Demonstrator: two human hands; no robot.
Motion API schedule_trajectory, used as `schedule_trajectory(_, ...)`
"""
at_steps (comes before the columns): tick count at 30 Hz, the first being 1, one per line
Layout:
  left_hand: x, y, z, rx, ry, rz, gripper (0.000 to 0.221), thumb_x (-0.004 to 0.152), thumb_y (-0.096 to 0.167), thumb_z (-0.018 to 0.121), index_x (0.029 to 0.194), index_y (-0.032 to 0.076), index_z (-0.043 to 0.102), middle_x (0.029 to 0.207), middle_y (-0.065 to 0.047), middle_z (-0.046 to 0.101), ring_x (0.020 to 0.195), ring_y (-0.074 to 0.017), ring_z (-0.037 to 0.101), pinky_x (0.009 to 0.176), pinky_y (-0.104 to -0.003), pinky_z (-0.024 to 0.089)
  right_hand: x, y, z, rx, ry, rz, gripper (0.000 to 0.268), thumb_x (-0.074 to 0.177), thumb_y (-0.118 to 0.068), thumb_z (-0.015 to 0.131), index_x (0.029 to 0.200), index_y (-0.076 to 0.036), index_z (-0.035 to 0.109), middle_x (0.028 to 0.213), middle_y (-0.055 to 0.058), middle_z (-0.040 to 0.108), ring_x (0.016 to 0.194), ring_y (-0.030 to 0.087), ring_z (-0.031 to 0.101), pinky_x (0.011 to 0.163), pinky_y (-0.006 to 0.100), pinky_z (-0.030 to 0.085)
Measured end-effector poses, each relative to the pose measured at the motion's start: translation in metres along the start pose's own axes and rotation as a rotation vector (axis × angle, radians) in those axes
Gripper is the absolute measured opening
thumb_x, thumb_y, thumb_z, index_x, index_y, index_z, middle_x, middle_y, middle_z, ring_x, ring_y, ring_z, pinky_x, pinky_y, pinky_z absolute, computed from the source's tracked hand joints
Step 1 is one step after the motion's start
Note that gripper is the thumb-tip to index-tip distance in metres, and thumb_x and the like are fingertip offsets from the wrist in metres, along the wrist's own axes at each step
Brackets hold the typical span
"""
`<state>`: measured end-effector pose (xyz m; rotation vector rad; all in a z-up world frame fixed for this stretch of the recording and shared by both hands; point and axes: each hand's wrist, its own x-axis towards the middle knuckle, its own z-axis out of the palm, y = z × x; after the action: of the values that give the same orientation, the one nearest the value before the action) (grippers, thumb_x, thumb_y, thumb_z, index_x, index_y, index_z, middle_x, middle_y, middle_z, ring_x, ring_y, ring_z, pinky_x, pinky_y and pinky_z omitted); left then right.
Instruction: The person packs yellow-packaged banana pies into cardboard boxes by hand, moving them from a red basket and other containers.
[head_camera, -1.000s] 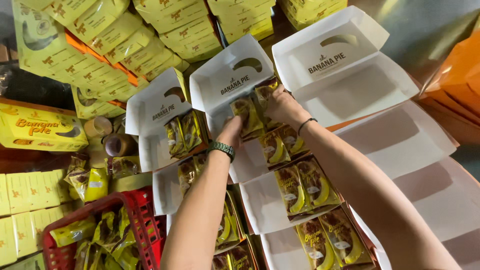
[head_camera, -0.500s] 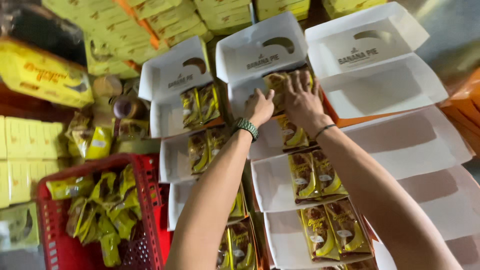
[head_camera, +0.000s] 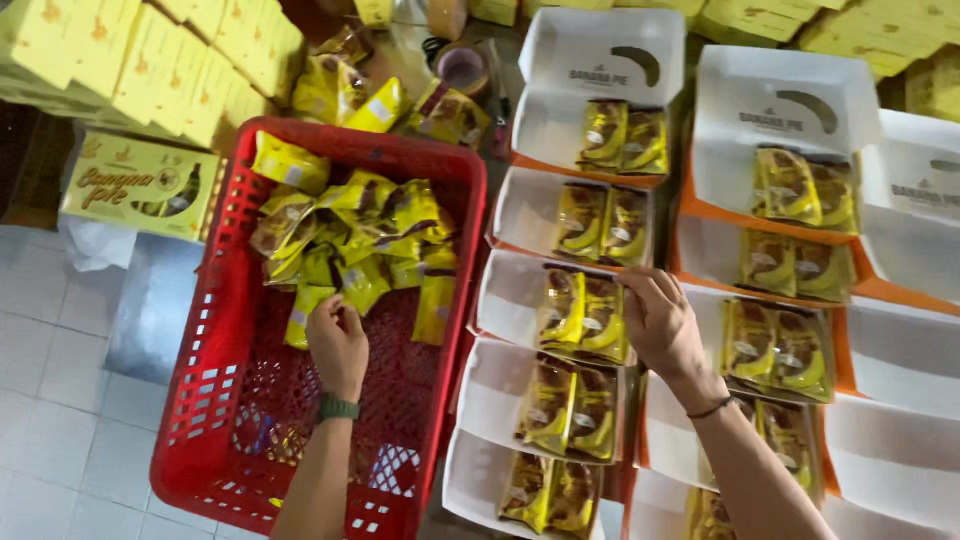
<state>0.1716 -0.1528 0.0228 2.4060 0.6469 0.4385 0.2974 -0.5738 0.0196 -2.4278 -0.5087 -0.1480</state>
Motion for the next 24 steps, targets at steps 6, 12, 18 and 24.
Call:
schedule_trajectory(6,0.096,-0.007,0.004,-0.155,-0.295,-0.449,0.07,0.105,0.067,0.044,0.135,0.005,0.056,0.122,-0.019,0.067,0.117,-0.0409,0.065,0.1,-0.058,0.049,0.083,-0.157,0.114,0.065,-0.02,-0.297,0.012,0.093,-0.012,0.066,0.1,-0.017,0.074,0.1,0.003,0.068,0.098,0.025,0.07,0.082,0.033,0.057)
schedule_trajectory(12,0.148,-0.022,0.052,0.058,-0.65,-0.36,0.119,0.089,0.086,0.04,0.147,-0.018,0.029,0.117,-0.034,0.067,0.113,-0.0453,0.068,0.093,-0.058,0.055,0.168,-0.209,0.203,-0.125,-0.643,0.23,0.112,0.066,0.004,0.067,0.164,-0.027,0.021,0.158,0.033,0.019,0.148,0.058,0.02,0.112,0.078,0.025)
schedule_trajectory(18,0.129,-0.06,0.032,-0.591,-0.632,-0.4,0.041,0.087,0.032,0.067,0.11,-0.001,0.059,0.085,-0.017,0.072,0.059,-0.0247,0.071,0.048,-0.034,0.061,0.139,-0.226,0.203,-0.008,-0.574,0.439,0.084,0.087,-0.028,0.073,0.16,-0.022,0.033,0.127,0.035,0.051,0.121,0.059,0.054,0.095,0.069,0.047)
schedule_trajectory(24,0.051,-0.085,-0.04,-0.667,-0.61,-0.389,0.05,0.092,0.021,0.067,0.135,-0.003,0.059,0.125,-0.032,0.066,0.12,-0.0478,0.061,0.099,-0.06,0.052,0.06,-0.26,0.184,0.43,-0.239,0.822,0.07,0.082,-0.017,0.072,0.15,-0.021,0.052,0.121,0.029,0.061,0.112,0.036,0.062,0.095,0.045,0.052)
